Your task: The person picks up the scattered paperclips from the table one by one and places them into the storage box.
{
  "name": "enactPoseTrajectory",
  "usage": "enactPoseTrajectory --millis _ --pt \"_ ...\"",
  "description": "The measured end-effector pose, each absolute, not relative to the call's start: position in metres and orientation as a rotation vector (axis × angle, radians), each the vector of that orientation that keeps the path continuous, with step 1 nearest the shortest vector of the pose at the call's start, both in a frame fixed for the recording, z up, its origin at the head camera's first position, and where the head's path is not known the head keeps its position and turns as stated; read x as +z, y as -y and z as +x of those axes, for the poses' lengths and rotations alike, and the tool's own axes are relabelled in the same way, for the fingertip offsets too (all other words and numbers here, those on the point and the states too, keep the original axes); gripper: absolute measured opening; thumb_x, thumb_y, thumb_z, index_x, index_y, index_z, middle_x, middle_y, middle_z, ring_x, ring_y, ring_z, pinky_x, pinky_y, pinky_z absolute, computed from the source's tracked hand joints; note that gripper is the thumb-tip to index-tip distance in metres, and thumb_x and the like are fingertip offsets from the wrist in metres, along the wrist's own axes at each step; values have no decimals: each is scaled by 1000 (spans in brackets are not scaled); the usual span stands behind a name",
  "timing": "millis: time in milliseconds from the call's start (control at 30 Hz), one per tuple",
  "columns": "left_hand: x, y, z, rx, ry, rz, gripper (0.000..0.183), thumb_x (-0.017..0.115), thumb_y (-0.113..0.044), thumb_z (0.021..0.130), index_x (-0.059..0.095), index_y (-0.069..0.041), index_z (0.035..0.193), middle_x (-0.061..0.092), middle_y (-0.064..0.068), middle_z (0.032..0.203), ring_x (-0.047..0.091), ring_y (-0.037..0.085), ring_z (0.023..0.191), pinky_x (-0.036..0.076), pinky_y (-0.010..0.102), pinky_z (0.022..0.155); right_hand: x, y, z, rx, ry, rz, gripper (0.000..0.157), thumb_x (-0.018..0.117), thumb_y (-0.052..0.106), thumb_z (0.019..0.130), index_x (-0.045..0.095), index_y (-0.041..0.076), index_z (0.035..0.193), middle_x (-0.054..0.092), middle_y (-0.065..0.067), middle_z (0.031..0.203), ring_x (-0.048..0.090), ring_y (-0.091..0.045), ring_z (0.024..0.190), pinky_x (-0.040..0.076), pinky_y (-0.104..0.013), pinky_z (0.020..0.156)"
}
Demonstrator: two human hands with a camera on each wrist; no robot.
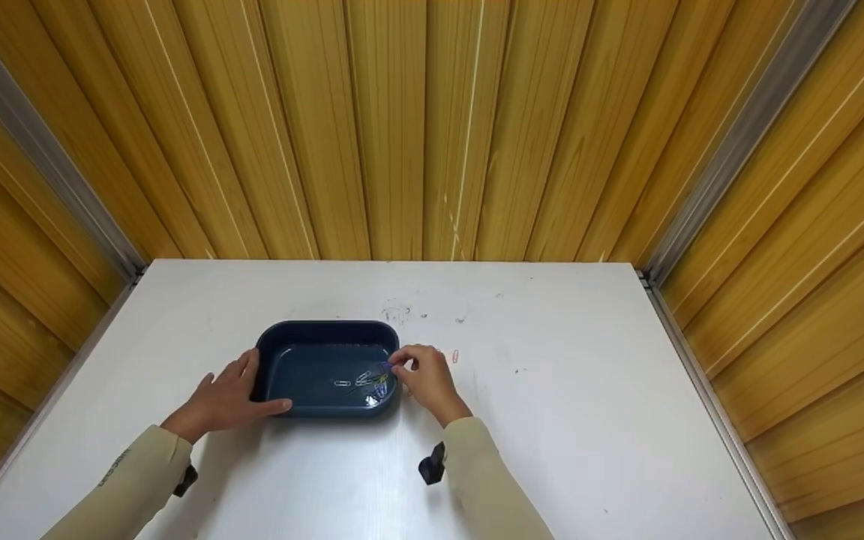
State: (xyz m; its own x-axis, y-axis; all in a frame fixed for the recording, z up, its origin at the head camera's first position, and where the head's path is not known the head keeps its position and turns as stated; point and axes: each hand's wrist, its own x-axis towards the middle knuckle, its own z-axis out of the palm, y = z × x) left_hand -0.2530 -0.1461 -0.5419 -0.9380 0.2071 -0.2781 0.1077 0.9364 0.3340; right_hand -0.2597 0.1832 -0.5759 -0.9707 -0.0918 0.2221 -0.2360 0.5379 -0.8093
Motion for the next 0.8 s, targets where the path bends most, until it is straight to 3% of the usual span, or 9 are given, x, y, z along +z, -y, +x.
enactPoseTrajectory --millis 100,200,300,367,800 --pt "-542 146 -254 449 -2781 232 123 58 -77 75 9 4 153 15 23 160 17 44 147 11 66 115 -575 -180 -260 1408 2643 244 12 74 3 82 75 14 87 72 -1 84 53 -6 73 40 -56 92" --pt "-543 146 -254 450 -2781 229 124 58 -77 74 9 4 153 15 23 160 17 44 147 11 66 115 -575 -178 -260 1424 2657 237 11 73 4 82 75 14 88 72 -1 86 53 -7 73 42 -46 92" --pt "-543 145 -253 453 -2779 228 124 58 -78 74 9 3 153 15 23 160 17 44 147 11 66 115 -574 -176 -260 1448 2664 246 11 72 3 83 74 11 89 72 -3 88 54 -10 76 47 -27 72" --pt "-543 145 -253 448 -2778 225 125 58 -79 73 9 3 153 15 23 160 17 44 147 11 66 116 -574 -175 -261 1449 2672 249 11 72 4 83 74 12 90 71 -2 89 54 -11 78 45 -21 71" --pt "-543 144 -253 469 -2791 228 123 60 -76 74 11 3 153 17 22 160 18 43 147 11 67 115 -576 -166 -264 1454 2650 314 11 72 2 83 74 10 89 69 -6 85 52 -7 76 45 -19 70"
